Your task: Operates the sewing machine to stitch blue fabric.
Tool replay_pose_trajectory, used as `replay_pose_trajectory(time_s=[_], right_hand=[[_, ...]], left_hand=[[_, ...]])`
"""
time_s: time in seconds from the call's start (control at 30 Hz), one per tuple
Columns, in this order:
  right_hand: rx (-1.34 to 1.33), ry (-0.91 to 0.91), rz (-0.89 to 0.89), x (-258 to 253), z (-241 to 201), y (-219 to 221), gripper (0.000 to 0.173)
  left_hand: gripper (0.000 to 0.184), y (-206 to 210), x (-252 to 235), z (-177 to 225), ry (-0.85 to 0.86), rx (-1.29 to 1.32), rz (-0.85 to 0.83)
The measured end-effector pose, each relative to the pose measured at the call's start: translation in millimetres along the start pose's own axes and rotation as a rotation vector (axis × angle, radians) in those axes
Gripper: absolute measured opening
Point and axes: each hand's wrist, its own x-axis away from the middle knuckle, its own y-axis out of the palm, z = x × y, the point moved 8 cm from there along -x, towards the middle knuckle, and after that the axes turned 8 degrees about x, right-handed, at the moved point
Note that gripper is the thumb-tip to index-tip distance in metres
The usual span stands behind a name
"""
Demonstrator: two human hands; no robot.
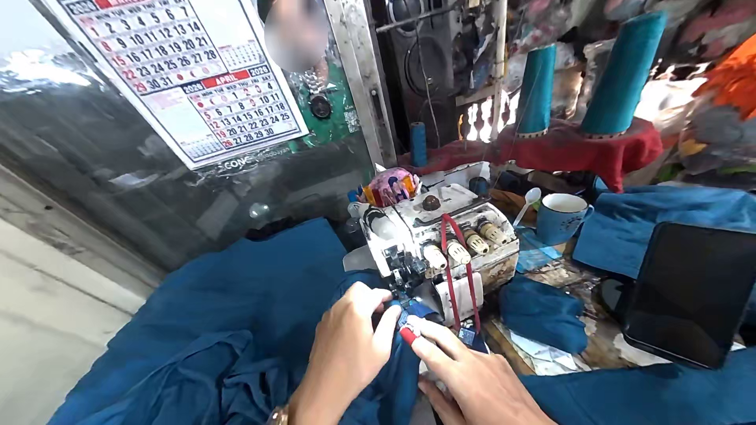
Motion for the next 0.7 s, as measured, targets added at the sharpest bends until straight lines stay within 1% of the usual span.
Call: replay_pose_trajectory(time_s=[0.07,0.13,0.37,0.53,0.6,0.7], right_hand=[[0.001,-0.003,0.003,2.3,-0.3,0.2,0.047],[-0.002,-0.004,0.013,4.1,0.3,-0.7,0.046],[-0.04,-0.027,0.067,-7.8,12.2,3.4,0.045],[-0.1,-0.064,0.02,-6.8,15.6,2.8,0.048],[-0.148,-0.059,0.047,-3.8,20.3,2.4,0.045],[-0.122,0.006,0.106,3.4,26.9,3.6,0.044]], left_hand=[[0.028,2.2,8.8,3.4,0.068,-0.019,0.083],[0.027,1.8,12.8,4.3,0.094,-0.014,0.121],[0.027,3.9,4.3,2.9,0.049,-0.108,0.136],[0.032,3.2,13.1,9.1,0.043,-0.187,0.201],[0.03,1.1,25.0,15.2,0.07,-0.151,0.229],[0.026,1.7,40.4,22.9,0.105,-0.091,0.254]])
